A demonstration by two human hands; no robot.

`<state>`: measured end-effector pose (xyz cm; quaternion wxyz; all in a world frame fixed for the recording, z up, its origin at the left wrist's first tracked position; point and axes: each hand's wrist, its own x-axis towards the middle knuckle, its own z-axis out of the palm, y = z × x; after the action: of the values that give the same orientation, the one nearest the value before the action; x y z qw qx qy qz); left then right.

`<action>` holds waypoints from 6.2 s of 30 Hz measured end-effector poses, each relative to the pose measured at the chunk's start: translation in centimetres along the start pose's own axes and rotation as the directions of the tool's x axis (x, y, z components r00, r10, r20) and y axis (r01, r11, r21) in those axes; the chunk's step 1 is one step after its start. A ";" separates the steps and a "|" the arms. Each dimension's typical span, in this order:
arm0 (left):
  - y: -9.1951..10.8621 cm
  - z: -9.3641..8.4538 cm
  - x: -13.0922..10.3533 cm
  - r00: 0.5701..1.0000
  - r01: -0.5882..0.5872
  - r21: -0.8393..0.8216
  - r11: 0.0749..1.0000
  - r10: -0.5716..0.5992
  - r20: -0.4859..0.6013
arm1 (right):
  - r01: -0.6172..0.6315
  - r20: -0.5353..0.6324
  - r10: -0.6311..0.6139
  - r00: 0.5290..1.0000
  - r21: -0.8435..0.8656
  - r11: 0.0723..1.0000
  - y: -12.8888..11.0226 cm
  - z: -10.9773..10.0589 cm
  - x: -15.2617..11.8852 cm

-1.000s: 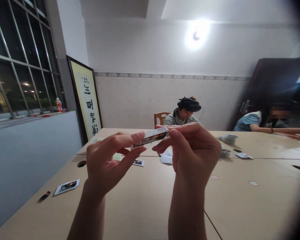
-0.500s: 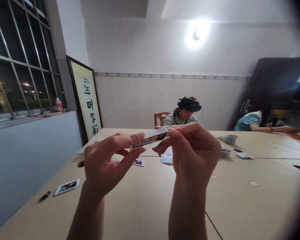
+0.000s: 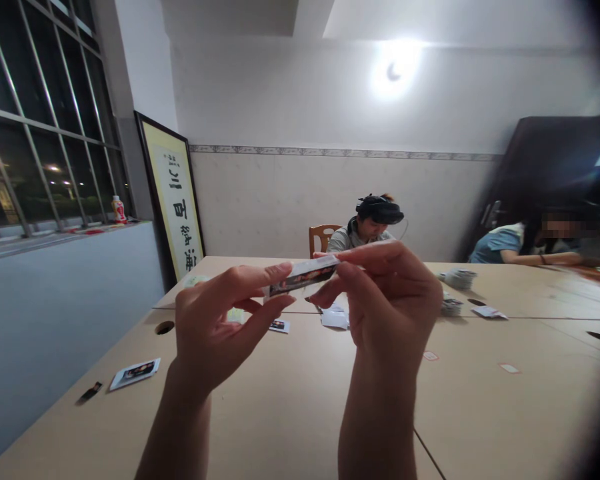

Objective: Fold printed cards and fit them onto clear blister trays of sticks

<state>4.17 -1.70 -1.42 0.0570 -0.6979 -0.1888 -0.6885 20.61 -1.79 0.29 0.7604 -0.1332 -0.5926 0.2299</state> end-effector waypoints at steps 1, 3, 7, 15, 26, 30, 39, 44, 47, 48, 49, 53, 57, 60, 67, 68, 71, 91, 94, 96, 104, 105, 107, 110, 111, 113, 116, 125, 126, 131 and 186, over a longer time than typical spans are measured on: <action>0.0 0.0 0.0 1.000 0.010 -0.006 1.000 -0.010 -0.002 | -0.001 -0.007 0.001 1.000 -0.014 1.000 0.0 0.0 0.0; 0.0 -0.2 0.0 1.000 0.026 -0.004 1.000 -0.026 0.011 | 0.025 -0.032 -0.026 0.999 -0.035 0.999 0.2 0.2 0.0; 0.2 -0.5 0.0 0.998 -0.004 0.034 0.999 0.002 0.065 | 0.164 -0.093 -0.168 0.981 -0.053 0.985 0.7 0.8 -0.2; -0.1 -0.1 0.2 0.982 -0.188 0.034 0.982 0.188 -0.002 | 0.305 -0.058 -0.314 0.947 -0.132 0.943 1.5 0.7 -0.3; 0.8 0.3 0.2 0.969 -0.241 0.100 0.965 0.245 -0.030 | 0.396 -0.071 -0.412 0.908 -0.168 0.903 2.2 0.7 -0.3; 1.2 0.7 0.0 0.967 -0.246 0.112 0.963 0.251 -0.033 | 0.422 -0.088 -0.444 0.892 -0.189 0.887 2.0 0.7 -0.3; 1.6 1.1 -0.5 0.968 -0.240 0.079 0.967 0.245 -0.054 | 0.471 -0.143 -0.505 0.851 -0.216 0.855 2.2 0.9 -0.2; 1.7 1.3 -0.7 0.969 -0.236 0.070 0.969 0.241 -0.060 | 0.456 -0.192 -0.499 0.845 -0.228 0.860 2.1 1.2 -0.1; 1.7 1.4 -0.9 0.968 -0.240 0.065 0.968 0.244 -0.059 | 0.437 -0.213 -0.480 0.851 -0.219 0.872 1.9 1.3 -0.2; 1.6 1.4 -0.9 0.967 -0.244 0.062 0.968 0.247 -0.058 | 0.429 -0.214 -0.472 0.855 -0.221 0.876 1.9 1.3 -0.2; 1.6 1.4 -0.9 0.967 -0.246 0.060 0.967 0.250 -0.057 | 0.418 -0.214 -0.464 0.860 -0.227 0.880 1.9 1.2 -0.2; 1.7 1.4 -0.6 0.963 -0.261 0.067 0.963 0.265 -0.043 | 0.376 -0.185 -0.412 0.892 -0.201 0.904 2.1 0.8 -0.2; 1.9 1.3 -0.3 0.964 -0.261 0.087 0.961 0.265 -0.035 | 0.343 -0.086 -0.354 0.931 -0.119 0.932 2.0 0.0 0.0; 1.8 1.0 -0.2 0.965 -0.260 0.084 0.962 0.261 -0.003 | 0.305 0.038 -0.302 0.952 -0.099 0.947 1.6 -0.7 0.2; 1.3 0.8 -0.2 0.967 -0.256 0.084 0.963 0.254 0.030 | 0.190 0.091 -0.183 0.979 -0.076 0.979 1.0 -1.5 0.4; 1.3 0.8 -0.2 0.965 -0.260 0.081 0.962 0.259 0.030 | 0.189 0.085 -0.182 0.980 -0.079 0.979 1.1 -1.5 0.4; 1.4 0.9 -0.1 0.968 -0.250 0.066 0.966 0.248 0.033 | 0.219 0.068 -0.214 0.974 -0.078 0.972 1.2 -1.5 0.3; 1.8 1.0 0.0 0.970 -0.242 0.052 0.969 0.242 0.009 | 0.313 0.001 -0.317 0.948 -0.155 0.937 1.6 -1.0 0.1; 1.8 1.1 0.0 0.969 -0.247 0.057 0.967 0.247 0.012 | 0.317 0.008 -0.319 0.948 -0.138 0.938 1.5 -1.0 0.1; 1.8 1.1 0.0 0.969 -0.249 0.059 0.967 0.248 0.017 | 0.324 0.013 -0.324 0.946 -0.123 0.938 1.5 -1.0 0.1; 1.6 1.0 -0.1 0.969 -0.247 0.127 0.961 0.245 0.026 | 0.247 0.084 -0.237 0.968 -0.139 0.959 1.5 -1.3 0.3; 1.6 1.0 -0.1 0.970 -0.243 0.128 0.962 0.241 0.027 | 0.235 0.090 -0.224 0.970 -0.150 0.960 1.6 -1.3 0.3; 1.5 1.2 -0.1 0.978 -0.209 0.130 0.969 0.208 0.022 | 0.221 0.104 -0.205 0.973 -0.172 0.960 1.6 -1.2 0.3; 1.4 1.6 -0.1 0.990 -0.141 0.125 0.982 0.141 0.010 | 0.209 0.120 -0.186 0.975 -0.222 0.952 1.7 -1.1 0.4; 1.4 1.7 -0.1 0.993 -0.120 0.121 0.985 0.120 0.007 | 0.210 0.123 -0.184 0.975 -0.243 0.947 1.8 -1.0 0.5; 1.3 1.8 -0.2 0.997 -0.079 0.108 0.991 0.080 -0.003 | 0.221 0.126 -0.193 0.973 -0.279 0.934 1.8 -0.9 0.5; 1.4 1.9 -0.2 0.999 -0.015 0.082 0.997 0.018 -0.030 | 0.263 0.161 -0.223 0.961 -0.296 0.918 1.9 -0.9 0.7; 0.9 1.8 0.0 0.987 0.156 0.018 0.988 -0.154 -0.055 | 0.222 0.153 -0.188 0.970 -0.246 0.944 2.1 -0.5 0.7; 0.7 1.8 0.0 0.983 0.176 0.005 0.984 -0.175 -0.055 | 0.200 0.137 -0.172 0.976 -0.224 0.954 2.1 -0.4 0.6; -0.1 1.9 0.2 0.964 0.260 -0.076 0.963 -0.263 -0.041 | 0.134 0.035 -0.129 0.991 -0.248 0.960 2.2 -0.1 0.7; -2.2 3.1 0.9 0.967 0.244 0.112 0.963 -0.251 0.052 | 0.271 0.143 -0.239 0.960 -0.680 0.681 3.4 1.7 0.3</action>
<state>6.35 1.53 -1.08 0.0008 -0.6870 -0.3120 -0.6562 18.41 1.10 -0.66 0.6665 -0.3195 -0.6638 -0.1142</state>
